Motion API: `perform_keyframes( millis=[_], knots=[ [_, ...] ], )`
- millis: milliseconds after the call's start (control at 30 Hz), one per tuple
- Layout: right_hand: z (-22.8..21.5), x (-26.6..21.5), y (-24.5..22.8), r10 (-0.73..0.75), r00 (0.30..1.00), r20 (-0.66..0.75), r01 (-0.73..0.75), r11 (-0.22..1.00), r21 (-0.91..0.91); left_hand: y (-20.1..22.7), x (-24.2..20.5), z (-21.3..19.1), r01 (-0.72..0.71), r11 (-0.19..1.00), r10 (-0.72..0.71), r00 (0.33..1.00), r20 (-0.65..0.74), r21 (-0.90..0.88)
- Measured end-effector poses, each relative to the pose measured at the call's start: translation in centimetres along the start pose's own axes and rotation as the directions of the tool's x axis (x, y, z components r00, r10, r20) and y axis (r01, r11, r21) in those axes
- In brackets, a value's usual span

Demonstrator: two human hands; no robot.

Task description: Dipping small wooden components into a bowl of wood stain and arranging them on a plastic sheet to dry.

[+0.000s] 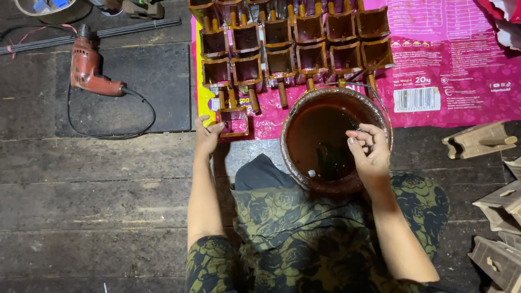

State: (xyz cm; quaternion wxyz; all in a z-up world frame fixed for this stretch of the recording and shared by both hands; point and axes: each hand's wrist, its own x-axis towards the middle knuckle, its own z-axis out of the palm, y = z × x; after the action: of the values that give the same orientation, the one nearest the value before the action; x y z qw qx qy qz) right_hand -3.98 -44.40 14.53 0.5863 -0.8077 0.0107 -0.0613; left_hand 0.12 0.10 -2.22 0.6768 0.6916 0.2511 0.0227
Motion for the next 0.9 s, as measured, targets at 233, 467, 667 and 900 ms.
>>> perform_keyframes(
  millis=[233, 467, 667, 900],
  knots=[
    [-0.1, 0.0, -1.2, 0.044, 0.999, -0.016, -0.044, 0.999, -0.027, 0.2, 0.1, 0.1, 0.018, 1.0, -0.018, 1.0, 0.005, -0.014],
    [-0.5, 0.1, 0.3, 0.096, 0.995, -0.012, -0.097, 0.991, -0.095, -3.5, 2.2, -1.6, 0.027, 0.999, -0.026, 0.999, -0.023, 0.033],
    [-1.2, -0.2, 0.4, 0.091, 0.996, -0.012, -0.092, 0.989, -0.118, -3.5, 1.5, -1.7, 0.033, 0.998, -0.03, 0.998, -0.059, 0.055],
    [0.4, -0.6, 2.8, 0.14, 0.975, -0.172, -0.158, 0.983, -0.092, -0.3, 0.5, -2.7, 0.017, 0.789, 0.058, 0.993, -0.103, 0.615]
  ],
)
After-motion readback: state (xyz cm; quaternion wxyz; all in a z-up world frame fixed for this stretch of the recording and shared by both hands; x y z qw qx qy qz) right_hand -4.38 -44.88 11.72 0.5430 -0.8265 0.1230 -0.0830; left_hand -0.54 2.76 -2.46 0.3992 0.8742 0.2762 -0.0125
